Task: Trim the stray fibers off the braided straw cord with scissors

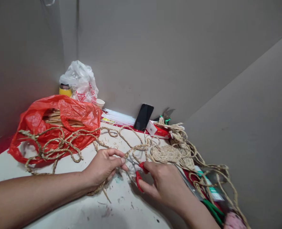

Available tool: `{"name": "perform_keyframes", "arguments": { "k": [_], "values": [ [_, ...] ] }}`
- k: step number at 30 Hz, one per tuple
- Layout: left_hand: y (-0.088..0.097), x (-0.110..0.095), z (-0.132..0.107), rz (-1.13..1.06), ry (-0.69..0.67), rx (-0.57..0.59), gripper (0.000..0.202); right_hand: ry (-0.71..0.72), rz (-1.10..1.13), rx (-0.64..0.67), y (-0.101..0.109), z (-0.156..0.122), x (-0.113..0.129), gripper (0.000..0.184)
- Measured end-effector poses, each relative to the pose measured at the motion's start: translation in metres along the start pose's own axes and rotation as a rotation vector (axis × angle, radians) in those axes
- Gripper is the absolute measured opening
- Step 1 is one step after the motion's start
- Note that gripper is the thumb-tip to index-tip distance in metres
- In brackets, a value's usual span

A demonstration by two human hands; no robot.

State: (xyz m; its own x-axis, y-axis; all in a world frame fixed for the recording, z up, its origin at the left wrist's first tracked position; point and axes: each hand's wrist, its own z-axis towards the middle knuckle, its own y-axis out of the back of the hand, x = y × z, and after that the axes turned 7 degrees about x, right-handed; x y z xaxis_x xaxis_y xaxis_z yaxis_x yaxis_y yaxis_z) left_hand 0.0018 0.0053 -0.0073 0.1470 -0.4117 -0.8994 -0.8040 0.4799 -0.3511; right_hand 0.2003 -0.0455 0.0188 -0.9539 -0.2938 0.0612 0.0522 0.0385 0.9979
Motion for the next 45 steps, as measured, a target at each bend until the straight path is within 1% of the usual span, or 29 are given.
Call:
{"name": "perform_keyframes", "arguments": {
  "k": [4,10,18,26,39,45],
  "values": [
    [0.0005,0.0006,0.0004,0.024,0.007,0.005,0.024,0.008,-0.031,0.006,0.0016,0.0001,0.0033,0.021],
    [-0.0014,-0.0008,-0.0001,0.044,0.044,-0.026,0.016,0.002,-0.084,0.038,-0.0007,0.0013,0.0011,0.025],
    [-0.0017,-0.0047,0.0009,0.02,0.025,-0.013,0.015,-0.032,-0.044,0.102,0.0035,-0.0001,0.0028,0.026],
    [-0.0021,-0.0042,0.0012,0.009,0.028,-0.022,0.015,0.002,-0.011,0.119,0.0029,-0.0019,0.0002,0.029],
    [-0.0005,-0.0029,0.0019,-0.023,0.039,-0.023,0.016,0.027,-0.049,0.164,0.0019,-0.0016,-0.0046,0.032],
    [-0.0018,-0.0037,0.0021,0.006,0.036,-0.034,0.015,0.008,-0.05,0.159,0.0072,-0.0005,0.0016,0.028]
  ]
}}
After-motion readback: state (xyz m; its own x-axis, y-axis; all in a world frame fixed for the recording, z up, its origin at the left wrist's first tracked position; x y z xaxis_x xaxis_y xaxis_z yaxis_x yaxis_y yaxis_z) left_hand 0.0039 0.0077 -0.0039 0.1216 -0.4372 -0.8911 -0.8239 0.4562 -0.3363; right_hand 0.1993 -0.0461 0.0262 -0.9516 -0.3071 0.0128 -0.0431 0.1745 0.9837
